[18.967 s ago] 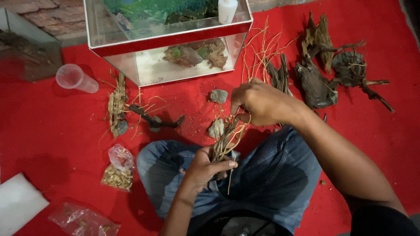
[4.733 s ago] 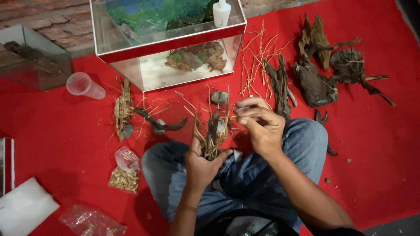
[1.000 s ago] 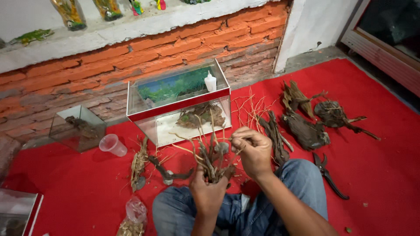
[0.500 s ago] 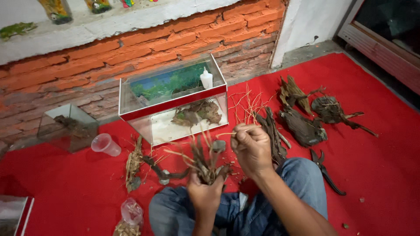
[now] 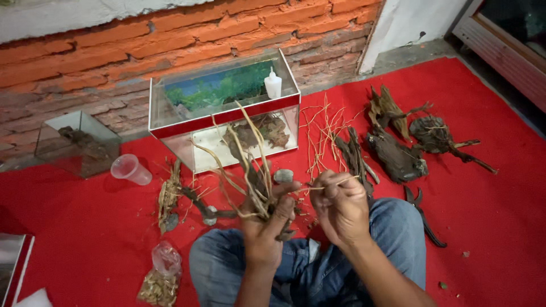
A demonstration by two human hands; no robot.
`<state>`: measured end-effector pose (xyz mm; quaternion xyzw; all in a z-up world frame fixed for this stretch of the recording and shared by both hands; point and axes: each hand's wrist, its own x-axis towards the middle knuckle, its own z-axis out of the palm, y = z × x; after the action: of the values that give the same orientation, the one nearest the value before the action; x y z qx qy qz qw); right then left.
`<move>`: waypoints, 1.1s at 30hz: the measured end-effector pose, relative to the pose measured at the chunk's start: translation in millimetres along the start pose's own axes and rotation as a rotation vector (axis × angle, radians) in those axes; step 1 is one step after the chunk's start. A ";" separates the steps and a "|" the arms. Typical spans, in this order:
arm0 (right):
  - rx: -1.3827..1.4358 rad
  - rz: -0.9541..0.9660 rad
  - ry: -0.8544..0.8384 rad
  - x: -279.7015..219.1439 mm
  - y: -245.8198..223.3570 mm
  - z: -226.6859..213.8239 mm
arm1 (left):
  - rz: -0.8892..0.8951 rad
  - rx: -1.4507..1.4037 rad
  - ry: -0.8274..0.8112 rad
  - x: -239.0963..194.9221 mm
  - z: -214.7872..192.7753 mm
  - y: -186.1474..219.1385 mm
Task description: The person sits on a red carpet and assembles a driftwood structure using glue and thin twigs. They apply glue to the wood, attach smaller branches, and use pliers to trim excess material.
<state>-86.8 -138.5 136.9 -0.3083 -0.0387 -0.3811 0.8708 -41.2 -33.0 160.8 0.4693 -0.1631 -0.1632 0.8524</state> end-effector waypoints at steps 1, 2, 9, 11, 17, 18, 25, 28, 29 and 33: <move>-0.001 -0.002 0.002 -0.6 0.7 -1.3 | -0.001 0.000 -0.002 0.4 -0.2 -0.1; -0.032 -0.010 0.002 -1.9 1.5 -2.6 | 0.003 -0.048 -0.026 0.1 -0.8 -0.3; -0.081 -0.019 -0.027 -5.9 2.7 -4.0 | 0.017 -0.133 -0.055 -2.1 -0.5 2.9; -0.077 -0.021 -0.042 -6.8 3.0 -1.5 | 0.009 -0.126 -0.056 -2.3 -0.6 4.2; -0.048 0.026 -0.071 -8.3 1.5 -0.1 | -0.080 -0.172 -0.108 -2.3 -6.4 1.6; -0.032 0.043 -0.063 -8.4 1.8 -0.9 | -0.094 -0.199 -0.124 -2.8 -6.0 1.5; -0.166 -0.090 -0.079 -6.6 -3.3 4.4 | -0.137 -0.131 -0.033 -3.7 -11.6 -3.4; -0.267 -0.132 -0.065 -5.5 -5.0 2.8 | -0.180 -0.147 -0.009 -4.6 -14.0 -6.1; -0.285 -0.142 -0.067 -5.4 -5.1 2.3 | -0.174 -0.130 -0.007 -4.7 -12.8 -4.8; -0.357 -0.199 -0.101 -5.7 -4.7 -0.3 | -0.203 -0.093 0.049 -5.5 -12.5 -9.5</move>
<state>-94.1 -137.5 137.3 -0.4712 -0.0444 -0.4499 0.7574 -41.9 -26.1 145.7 0.4472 -0.0862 -0.2447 0.8560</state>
